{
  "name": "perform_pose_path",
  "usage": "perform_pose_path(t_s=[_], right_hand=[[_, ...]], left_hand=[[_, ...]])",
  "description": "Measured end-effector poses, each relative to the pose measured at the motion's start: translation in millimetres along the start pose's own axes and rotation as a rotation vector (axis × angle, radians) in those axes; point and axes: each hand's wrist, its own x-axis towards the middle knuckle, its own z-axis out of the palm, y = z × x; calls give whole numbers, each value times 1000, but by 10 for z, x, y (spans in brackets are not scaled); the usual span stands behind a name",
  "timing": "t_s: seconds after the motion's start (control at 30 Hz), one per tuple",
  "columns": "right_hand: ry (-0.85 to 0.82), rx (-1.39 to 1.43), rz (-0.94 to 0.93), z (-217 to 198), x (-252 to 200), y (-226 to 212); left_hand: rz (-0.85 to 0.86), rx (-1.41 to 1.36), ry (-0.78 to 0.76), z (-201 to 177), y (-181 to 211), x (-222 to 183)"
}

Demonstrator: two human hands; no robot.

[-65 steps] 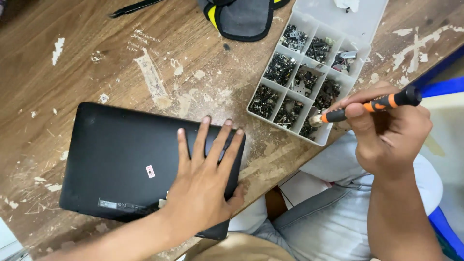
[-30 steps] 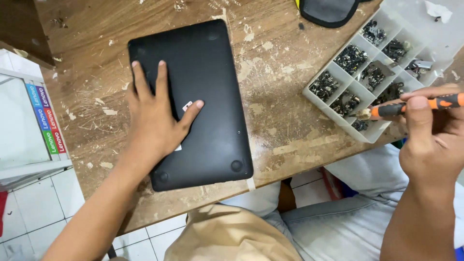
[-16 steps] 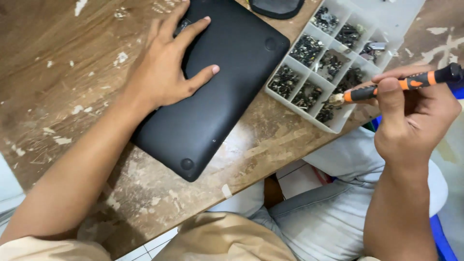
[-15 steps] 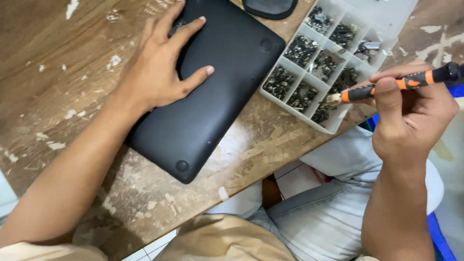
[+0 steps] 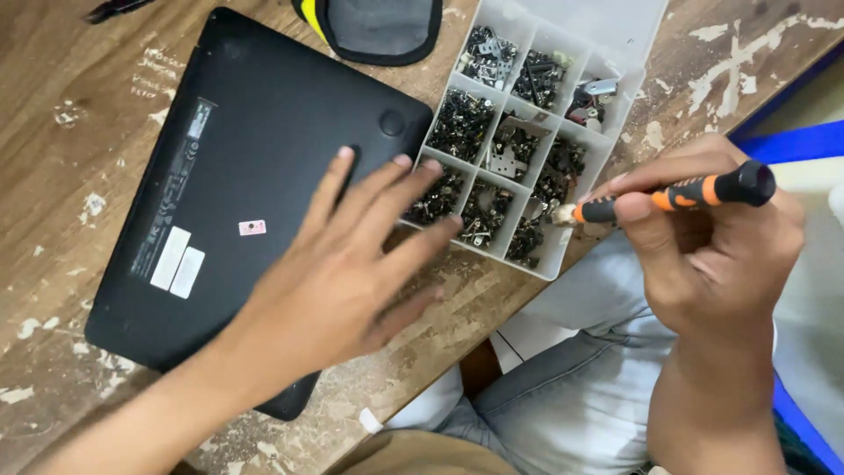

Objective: The person is securing the back cover of a laptop by installing multiple small screws using a precision screwdriver.

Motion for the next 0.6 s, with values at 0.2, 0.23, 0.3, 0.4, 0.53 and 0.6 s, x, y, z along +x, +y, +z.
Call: perform_pose_path(t_s=[0.2, 0.23, 0.3, 0.4, 0.53, 0.6], right_hand=[[-19, -30, 59, 51, 52, -63], [-21, -29, 67, 65, 55, -69], [-59, -14, 72, 86, 69, -90], [-109, -35, 60, 100, 94, -104], [-106, -16, 79, 112, 107, -95], [-119, -14, 88, 117, 115, -94]], left_hand=[[51, -32, -31, 135, -127, 57], [50, -37, -37, 129, -129, 50], [45, -39, -80, 110, -133, 40], [50, -1, -114, 132, -161, 36], [53, 10, -131, 133, -164, 41], [50, 5, -135, 127, -163, 37]])
